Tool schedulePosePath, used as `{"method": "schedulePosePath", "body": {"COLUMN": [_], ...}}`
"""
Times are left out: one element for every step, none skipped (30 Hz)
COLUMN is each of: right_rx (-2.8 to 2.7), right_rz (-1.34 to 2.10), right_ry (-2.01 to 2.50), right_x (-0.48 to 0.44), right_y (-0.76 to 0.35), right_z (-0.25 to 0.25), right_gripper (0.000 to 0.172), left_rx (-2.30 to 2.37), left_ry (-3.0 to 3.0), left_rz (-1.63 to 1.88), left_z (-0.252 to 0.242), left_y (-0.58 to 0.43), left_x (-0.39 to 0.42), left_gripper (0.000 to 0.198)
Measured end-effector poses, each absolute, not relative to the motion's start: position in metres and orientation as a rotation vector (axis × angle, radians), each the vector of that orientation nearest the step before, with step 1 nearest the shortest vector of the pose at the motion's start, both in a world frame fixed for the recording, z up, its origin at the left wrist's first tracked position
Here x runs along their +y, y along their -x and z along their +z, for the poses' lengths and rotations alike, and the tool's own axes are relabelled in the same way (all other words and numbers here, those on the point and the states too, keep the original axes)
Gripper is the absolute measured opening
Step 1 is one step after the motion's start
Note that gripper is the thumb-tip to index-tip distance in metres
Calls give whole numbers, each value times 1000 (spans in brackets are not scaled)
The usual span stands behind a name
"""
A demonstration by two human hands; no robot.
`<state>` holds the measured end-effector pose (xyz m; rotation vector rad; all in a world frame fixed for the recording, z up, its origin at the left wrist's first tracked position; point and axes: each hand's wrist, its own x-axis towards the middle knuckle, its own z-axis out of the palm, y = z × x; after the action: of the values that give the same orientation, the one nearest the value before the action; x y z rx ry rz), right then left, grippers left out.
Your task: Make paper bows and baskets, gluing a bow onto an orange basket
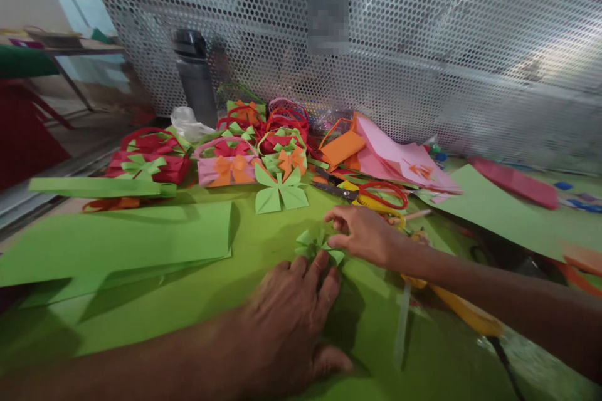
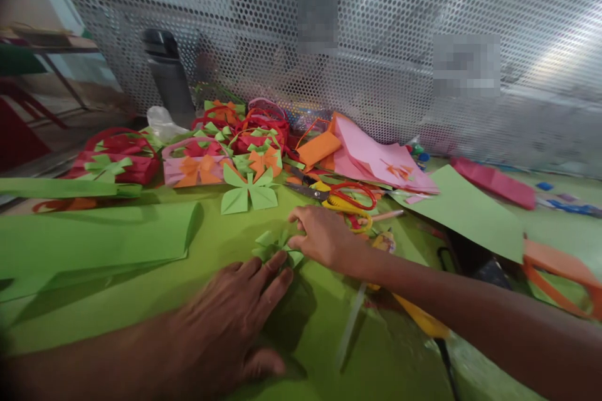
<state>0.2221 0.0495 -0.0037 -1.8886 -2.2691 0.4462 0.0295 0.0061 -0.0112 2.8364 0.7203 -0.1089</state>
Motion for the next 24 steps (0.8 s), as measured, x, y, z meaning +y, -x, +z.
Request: {"method": "schedulePosePath", "body": {"right_rx": [-2267, -2270, -2274, -2276, -2274, -2267, -2259, -2250, -2240, -2231, -2224, -2218, -2212, -2207, -2203, -2199, -2195, -2191, -2190, -2192, -2196, -2200, -2207, -2216], "right_rz": [442, 446, 454, 464, 473, 481, 489, 497, 506, 515, 522, 529, 533, 535, 534, 530, 523, 512, 499, 487, 474, 462, 450, 438], "right_ry": [1881, 1871, 1861, 1853, 1849, 1847, 1845, 1843, 1839, 1832, 1822, 1811, 1800, 1789, 1778, 1768, 1760, 1752, 1743, 1732, 1720, 1709, 1696, 1679], "right_x": [49, 48, 47, 46, 46, 46, 47, 47, 47, 48, 48, 48, 47, 47, 46, 44, 43, 42, 41, 40, 39, 38, 37, 36], "right_y": [-222, -222, -221, -221, -220, -219, -219, -218, -217, -216, -215, -214, -213, -212, -212, -212, -212, -211, -211, -211, -211, -211, -210, -210], "right_z": [-6, -7, -9, -10, -10, -10, -10, -10, -9, -9, -9, -9, -9, -9, -10, -10, -11, -12, -12, -13, -14, -14, -14, -15], "right_gripper": [40, 40, 38, 35, 32, 30, 29, 27, 25, 23, 20, 17, 15, 12, 11, 10, 9, 10, 10, 10, 10, 11, 10, 10], "left_rx": [720, 721, 722, 726, 730, 729, 731, 727, 728, 734, 740, 744, 743, 737, 730, 726, 733, 738, 744, 747, 747, 741, 737, 738], "left_ry": [-2835, -2832, -2827, -2823, -2822, -2825, -2830, -2838, -2846, -2852, -2857, -2860, -2859, -2856, -2851, -2845, -2839, -2835, -2832, -2831, -2831, -2834, -2837, -2838], "left_rz": [-103, -91, -75, -57, -37, -19, -3, 12, 21, 28, 33, 37, 34, 26, 17, 4, -13, -24, -29, -27, -21, -9, 5, 8], "left_z": [-11, -11, -12, -12, -12, -13, -14, -15, -16, -16, -17, -17, -16, -16, -15, -15, -14, -14, -13, -13, -13, -13, -13, -13], "left_y": [-29, -29, -28, -28, -27, -27, -27, -26, -26, -26, -26, -26, -26, -26, -26, -26, -26, -27, -27, -27, -27, -28, -28, -29], "left_x": [5, 5, 4, 4, 4, 4, 4, 4, 4, 4, 4, 3, 3, 3, 3, 3, 2, 2, 2, 2, 2, 2, 2, 3], "left_gripper": [82, 81, 80, 79, 78, 77, 76, 76, 76, 75, 75, 75, 74, 74, 73, 73, 73, 73, 72, 72, 73, 73, 73, 74]}}
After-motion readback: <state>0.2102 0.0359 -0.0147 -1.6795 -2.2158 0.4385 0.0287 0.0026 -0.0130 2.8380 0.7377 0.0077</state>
